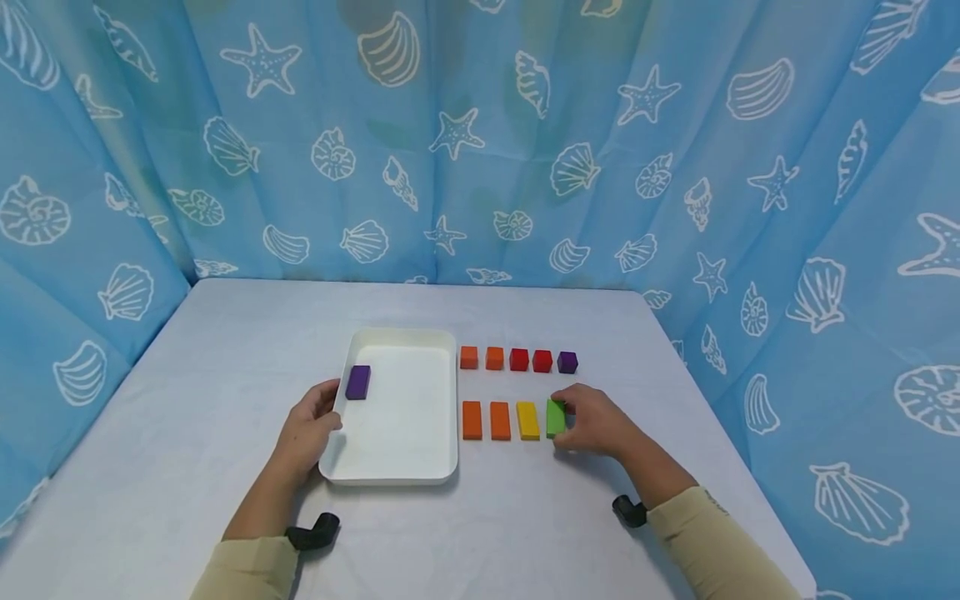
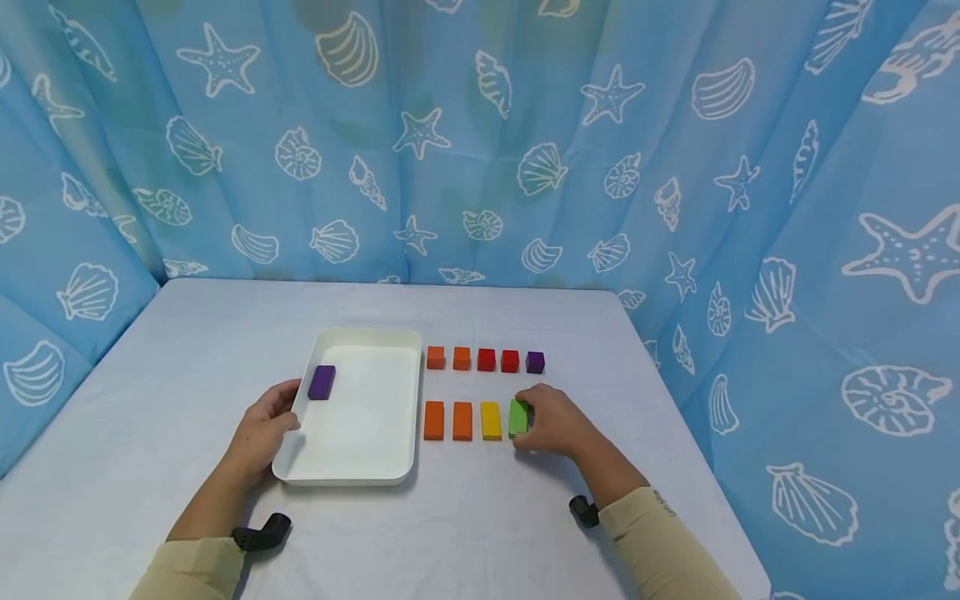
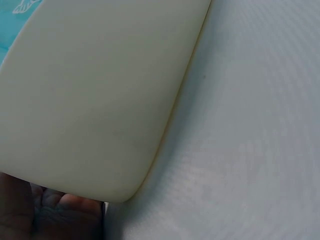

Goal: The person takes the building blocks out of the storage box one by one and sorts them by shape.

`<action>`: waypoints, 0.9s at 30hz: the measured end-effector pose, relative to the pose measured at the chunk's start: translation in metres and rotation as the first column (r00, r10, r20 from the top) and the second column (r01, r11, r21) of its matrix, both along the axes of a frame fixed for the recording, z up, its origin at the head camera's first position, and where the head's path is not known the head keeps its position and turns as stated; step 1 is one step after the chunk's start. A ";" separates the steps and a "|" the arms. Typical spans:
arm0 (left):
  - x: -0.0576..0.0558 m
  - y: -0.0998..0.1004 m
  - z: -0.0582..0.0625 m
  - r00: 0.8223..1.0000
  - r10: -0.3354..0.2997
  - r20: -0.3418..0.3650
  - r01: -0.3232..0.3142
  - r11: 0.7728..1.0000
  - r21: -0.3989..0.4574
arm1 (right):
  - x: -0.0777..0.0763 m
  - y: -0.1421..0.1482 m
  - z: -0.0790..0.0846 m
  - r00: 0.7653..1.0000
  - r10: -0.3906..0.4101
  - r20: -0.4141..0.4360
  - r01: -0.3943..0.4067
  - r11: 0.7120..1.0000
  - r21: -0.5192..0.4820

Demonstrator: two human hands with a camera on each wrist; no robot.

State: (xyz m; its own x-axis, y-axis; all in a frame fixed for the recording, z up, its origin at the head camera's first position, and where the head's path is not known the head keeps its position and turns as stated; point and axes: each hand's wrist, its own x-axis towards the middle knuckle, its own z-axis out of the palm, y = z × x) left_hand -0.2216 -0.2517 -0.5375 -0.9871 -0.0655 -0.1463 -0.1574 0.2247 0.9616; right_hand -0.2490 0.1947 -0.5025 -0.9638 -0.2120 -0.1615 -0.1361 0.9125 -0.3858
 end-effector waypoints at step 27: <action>-0.001 -0.002 -0.007 0.999 -0.013 -0.038 0.014 1.000 0.014 | 0.002 -0.010 0.003 0.997 0.070 0.012 -0.069 0.997 -0.037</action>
